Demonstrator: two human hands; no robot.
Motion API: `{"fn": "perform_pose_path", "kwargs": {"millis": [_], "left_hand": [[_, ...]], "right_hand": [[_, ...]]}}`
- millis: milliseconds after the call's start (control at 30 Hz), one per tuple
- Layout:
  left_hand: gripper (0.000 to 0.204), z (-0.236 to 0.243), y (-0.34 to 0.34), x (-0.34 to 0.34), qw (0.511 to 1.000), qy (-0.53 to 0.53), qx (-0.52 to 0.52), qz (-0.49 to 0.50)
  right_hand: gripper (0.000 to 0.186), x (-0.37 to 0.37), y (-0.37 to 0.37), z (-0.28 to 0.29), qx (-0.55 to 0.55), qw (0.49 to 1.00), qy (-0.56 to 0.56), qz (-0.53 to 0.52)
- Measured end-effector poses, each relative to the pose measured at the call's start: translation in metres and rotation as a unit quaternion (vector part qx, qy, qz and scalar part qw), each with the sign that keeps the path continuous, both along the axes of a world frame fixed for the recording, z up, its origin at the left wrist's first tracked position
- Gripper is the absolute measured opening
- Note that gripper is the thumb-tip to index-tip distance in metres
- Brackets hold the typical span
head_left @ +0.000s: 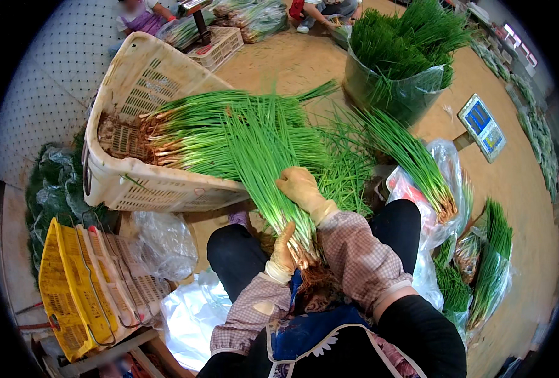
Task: The person sits on the floor and sorts green onions by hand, aligning the roots and trimming stray stalks. They place the prepared bundles into a plastic bag and set them on a digital scale.
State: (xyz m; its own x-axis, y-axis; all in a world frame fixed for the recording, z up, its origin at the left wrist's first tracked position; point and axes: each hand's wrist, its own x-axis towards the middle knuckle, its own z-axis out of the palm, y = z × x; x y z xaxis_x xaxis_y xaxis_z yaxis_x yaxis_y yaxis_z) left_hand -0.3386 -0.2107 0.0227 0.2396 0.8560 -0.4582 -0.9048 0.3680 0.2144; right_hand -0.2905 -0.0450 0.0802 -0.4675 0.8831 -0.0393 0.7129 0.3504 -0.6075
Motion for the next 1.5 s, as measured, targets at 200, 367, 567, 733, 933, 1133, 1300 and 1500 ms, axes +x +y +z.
{"fn": "perform_pose_path", "kwargs": {"millis": [200,367,567,733,933,1133,1300,1500], "left_hand": [[0.04,0.016,0.0,-0.002,0.992,-0.114,0.049,0.008],[0.033,0.023,0.003,-0.002,0.99,-0.13,0.051,0.022],[0.042,0.023,0.003,0.001,0.992,-0.076,0.097,0.033],[0.042,0.017,0.002,0.0,0.997,-0.012,0.065,0.042],[0.041,-0.007,0.0,-0.003,0.997,0.027,0.04,0.065],[0.042,-0.002,0.004,-0.004,0.998,0.007,0.001,0.065],[0.048,0.001,0.005,-0.004,0.996,-0.004,0.068,0.055],[0.043,0.009,-0.002,-0.006,0.997,0.023,0.036,0.063]], "right_hand": [[0.013,0.022,-0.02,0.006,0.248,0.939,0.238,-0.025],[0.013,0.042,-0.039,0.01,-0.075,0.902,0.42,-0.066],[0.016,0.045,-0.03,0.007,-0.212,0.814,0.528,-0.119],[0.016,0.044,-0.013,-0.001,-0.246,0.828,0.482,-0.144],[0.017,0.039,-0.019,0.014,-0.295,0.817,0.482,-0.116],[0.017,0.045,-0.016,0.013,-0.288,0.794,0.509,-0.166],[0.015,0.042,-0.008,0.003,-0.293,0.711,0.604,-0.209],[0.016,0.093,0.046,0.01,-0.326,0.763,0.507,-0.234]]}}
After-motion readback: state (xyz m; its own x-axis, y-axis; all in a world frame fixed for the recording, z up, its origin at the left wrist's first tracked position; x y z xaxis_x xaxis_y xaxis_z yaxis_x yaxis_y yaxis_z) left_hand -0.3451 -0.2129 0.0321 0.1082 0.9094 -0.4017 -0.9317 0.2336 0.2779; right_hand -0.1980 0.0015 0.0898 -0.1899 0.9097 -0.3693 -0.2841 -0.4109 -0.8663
